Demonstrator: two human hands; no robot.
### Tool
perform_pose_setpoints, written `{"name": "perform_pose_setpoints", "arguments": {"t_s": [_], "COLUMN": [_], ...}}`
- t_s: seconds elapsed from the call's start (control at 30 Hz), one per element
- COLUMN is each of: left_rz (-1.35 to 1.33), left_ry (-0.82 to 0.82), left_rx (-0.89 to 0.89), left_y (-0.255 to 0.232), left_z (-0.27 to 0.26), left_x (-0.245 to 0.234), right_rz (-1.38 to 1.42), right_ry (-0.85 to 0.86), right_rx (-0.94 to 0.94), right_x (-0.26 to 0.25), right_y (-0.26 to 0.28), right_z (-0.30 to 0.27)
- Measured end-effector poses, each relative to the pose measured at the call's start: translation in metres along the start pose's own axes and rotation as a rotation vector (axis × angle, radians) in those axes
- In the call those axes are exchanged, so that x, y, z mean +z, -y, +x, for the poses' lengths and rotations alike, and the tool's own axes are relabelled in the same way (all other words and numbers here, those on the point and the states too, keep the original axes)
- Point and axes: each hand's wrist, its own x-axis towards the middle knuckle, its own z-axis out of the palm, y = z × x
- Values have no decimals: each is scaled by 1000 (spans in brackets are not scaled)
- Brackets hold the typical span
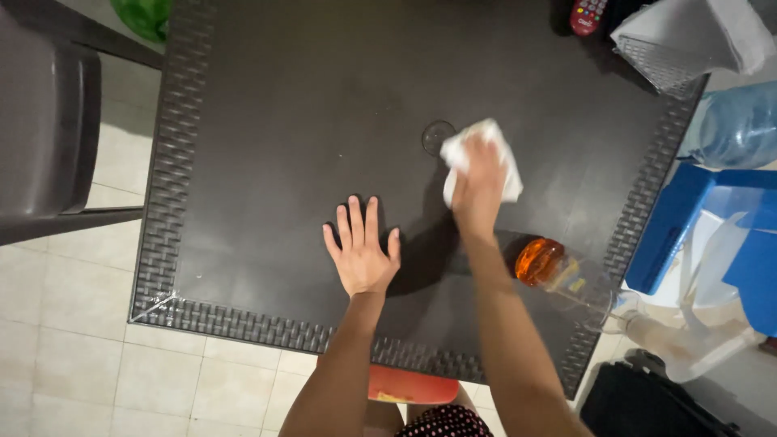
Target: Cleaning a plastic chair and a dining table with spray and a cloth.
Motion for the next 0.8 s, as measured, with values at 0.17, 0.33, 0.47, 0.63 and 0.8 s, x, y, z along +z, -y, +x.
{"name": "perform_pose_setpoints", "arguments": {"t_s": [0.17, 0.33, 0.47, 0.63, 0.8], "left_rz": [-46, -63, -67, -55, -86], "left_ry": [-29, -53, -86, -90, -97], "left_rx": [-18, -1, 21, 11, -1], "left_y": [1, 3, 2, 3, 4], "left_z": [-3, -4, -3, -1, -3], "left_x": [3, 2, 2, 1, 4], "right_rz": [58, 128, 166, -95, -86], "right_ry": [-99, 56, 174, 203, -147], "right_rx": [-64, -288, -300, -67, 73], "right_x": [51, 65, -3, -24, 19], "right_y": [34, 101, 107, 12, -22], "right_z": [112, 92, 11, -18, 62]}}
